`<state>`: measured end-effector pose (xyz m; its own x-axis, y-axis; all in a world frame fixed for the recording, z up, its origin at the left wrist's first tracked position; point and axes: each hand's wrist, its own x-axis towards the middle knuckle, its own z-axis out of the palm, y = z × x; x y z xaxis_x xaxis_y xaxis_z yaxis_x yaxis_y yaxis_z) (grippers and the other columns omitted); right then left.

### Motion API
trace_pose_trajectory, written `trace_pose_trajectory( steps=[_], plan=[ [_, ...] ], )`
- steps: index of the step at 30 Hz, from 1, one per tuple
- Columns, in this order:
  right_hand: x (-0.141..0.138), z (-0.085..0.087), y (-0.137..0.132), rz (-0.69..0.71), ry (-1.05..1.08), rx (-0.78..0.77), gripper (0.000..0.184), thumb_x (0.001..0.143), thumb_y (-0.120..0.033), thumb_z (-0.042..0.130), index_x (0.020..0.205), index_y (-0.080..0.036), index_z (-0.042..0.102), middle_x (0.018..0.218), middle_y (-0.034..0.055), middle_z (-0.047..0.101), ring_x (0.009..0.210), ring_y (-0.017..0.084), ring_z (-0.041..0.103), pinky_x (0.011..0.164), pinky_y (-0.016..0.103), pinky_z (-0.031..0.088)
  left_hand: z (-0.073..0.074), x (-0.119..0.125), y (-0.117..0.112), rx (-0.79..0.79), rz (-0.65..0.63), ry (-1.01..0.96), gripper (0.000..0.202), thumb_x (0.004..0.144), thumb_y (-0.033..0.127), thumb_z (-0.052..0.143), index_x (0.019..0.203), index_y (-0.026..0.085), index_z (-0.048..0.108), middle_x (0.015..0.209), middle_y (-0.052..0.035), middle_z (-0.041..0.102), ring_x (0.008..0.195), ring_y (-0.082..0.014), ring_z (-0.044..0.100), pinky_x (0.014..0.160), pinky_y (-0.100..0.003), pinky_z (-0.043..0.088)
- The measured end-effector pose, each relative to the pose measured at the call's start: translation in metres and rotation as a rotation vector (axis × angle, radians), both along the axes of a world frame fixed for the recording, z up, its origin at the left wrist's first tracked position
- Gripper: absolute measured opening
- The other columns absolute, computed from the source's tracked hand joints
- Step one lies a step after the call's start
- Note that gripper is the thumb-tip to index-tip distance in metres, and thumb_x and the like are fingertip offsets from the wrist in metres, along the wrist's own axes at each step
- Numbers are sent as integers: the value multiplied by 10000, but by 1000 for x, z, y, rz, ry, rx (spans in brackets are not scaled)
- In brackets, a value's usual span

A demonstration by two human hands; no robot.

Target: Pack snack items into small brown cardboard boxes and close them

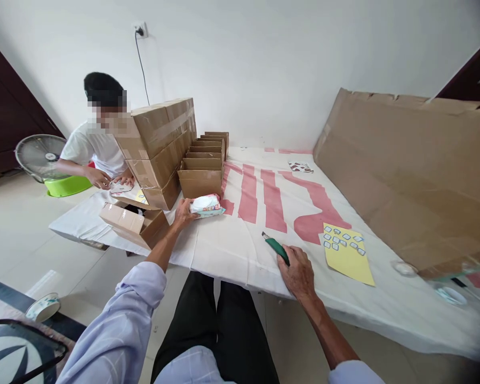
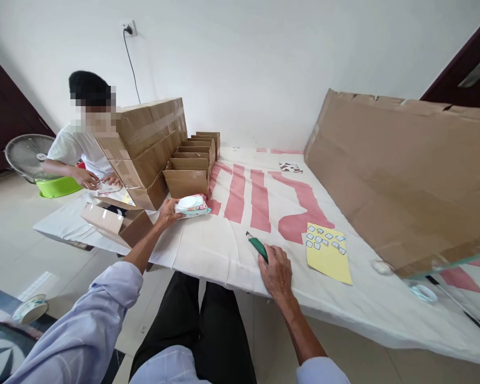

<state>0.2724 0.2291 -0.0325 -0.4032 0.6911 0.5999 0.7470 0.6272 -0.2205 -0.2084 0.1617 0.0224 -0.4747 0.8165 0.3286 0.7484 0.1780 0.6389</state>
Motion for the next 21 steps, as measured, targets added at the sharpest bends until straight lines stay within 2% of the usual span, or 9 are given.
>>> trace_pose_trajectory(
  steps=[3, 6, 9, 12, 14, 16, 18, 21],
  plan=[
    [-5, 10, -4, -5, 31, 24, 329, 1015, -314, 544, 1272, -199, 714, 1226, 161, 707, 1110, 338, 624, 920, 460, 510, -2, 13, -17, 26, -38, -10, 642, 688, 259, 938, 1274, 219, 679, 1207, -78, 618, 1086, -295, 645, 957, -416, 557],
    [-18, 23, -14, 28, 97, 33, 324, 1039, -319, 536, 1288, -210, 714, 1274, 165, 701, 1183, 343, 622, 1006, 484, 510, -5, 25, -35, 37, -86, -18, 617, 676, 230, 941, 1243, 225, 699, 1174, -66, 626, 1067, -275, 644, 932, -400, 567],
    [-41, 34, -25, 145, 196, -13, 345, 1070, -351, 524, 1333, -219, 703, 1318, 169, 691, 1254, 342, 621, 1105, 514, 506, -10, 36, -53, 38, -137, -26, 601, 701, 200, 910, 1262, 240, 700, 1248, -73, 633, 1057, -252, 644, 891, -371, 584],
    [-77, 39, -29, 311, 286, -180, 410, 1058, -385, 551, 1409, -214, 672, 1323, 159, 692, 1163, 314, 673, 1049, 490, 568, -13, 46, -64, 43, -165, -25, 712, 721, 205, 901, 1387, 255, 655, 1355, -96, 624, 1166, -276, 632, 932, -376, 592],
    [-107, 38, -26, 395, 307, -361, 508, 1024, -398, 593, 1499, -221, 620, 1340, 142, 690, 1023, 270, 704, 945, 447, 611, -15, 50, -65, 38, -169, -8, 842, 703, 217, 922, 1483, 258, 607, 1404, -111, 612, 1231, -300, 623, 1000, -404, 587],
    [-138, 35, -20, 448, 289, -529, 627, 980, -405, 645, 1577, -233, 562, 1376, 135, 684, 967, 246, 712, 907, 424, 619, -15, 51, -62, 26, -159, 19, 888, 695, 225, 927, 1518, 267, 595, 1422, -112, 606, 1250, -315, 633, 1052, -432, 579],
    [-169, 31, -11, 480, 263, -623, 696, 944, -398, 686, 1604, -234, 545, 1410, 140, 679, 1070, 272, 713, 981, 443, 601, -15, 48, -55, 18, -140, 43, 853, 706, 215, 903, 1506, 279, 616, 1420, -102, 609, 1247, -317, 652, 1078, -445, 576],
    [-211, 24, 5, 522, 267, -657, 700, 932, -385, 687, 1603, -232, 556, 1420, 142, 680, 1254, 316, 661, 1098, 472, 548, -14, 34, -40, 29, -93, 63, 795, 707, 179, 857, 1468, 271, 646, 1408, -93, 623, 1269, -323, 658, 1113, -445, 566]
  ],
)
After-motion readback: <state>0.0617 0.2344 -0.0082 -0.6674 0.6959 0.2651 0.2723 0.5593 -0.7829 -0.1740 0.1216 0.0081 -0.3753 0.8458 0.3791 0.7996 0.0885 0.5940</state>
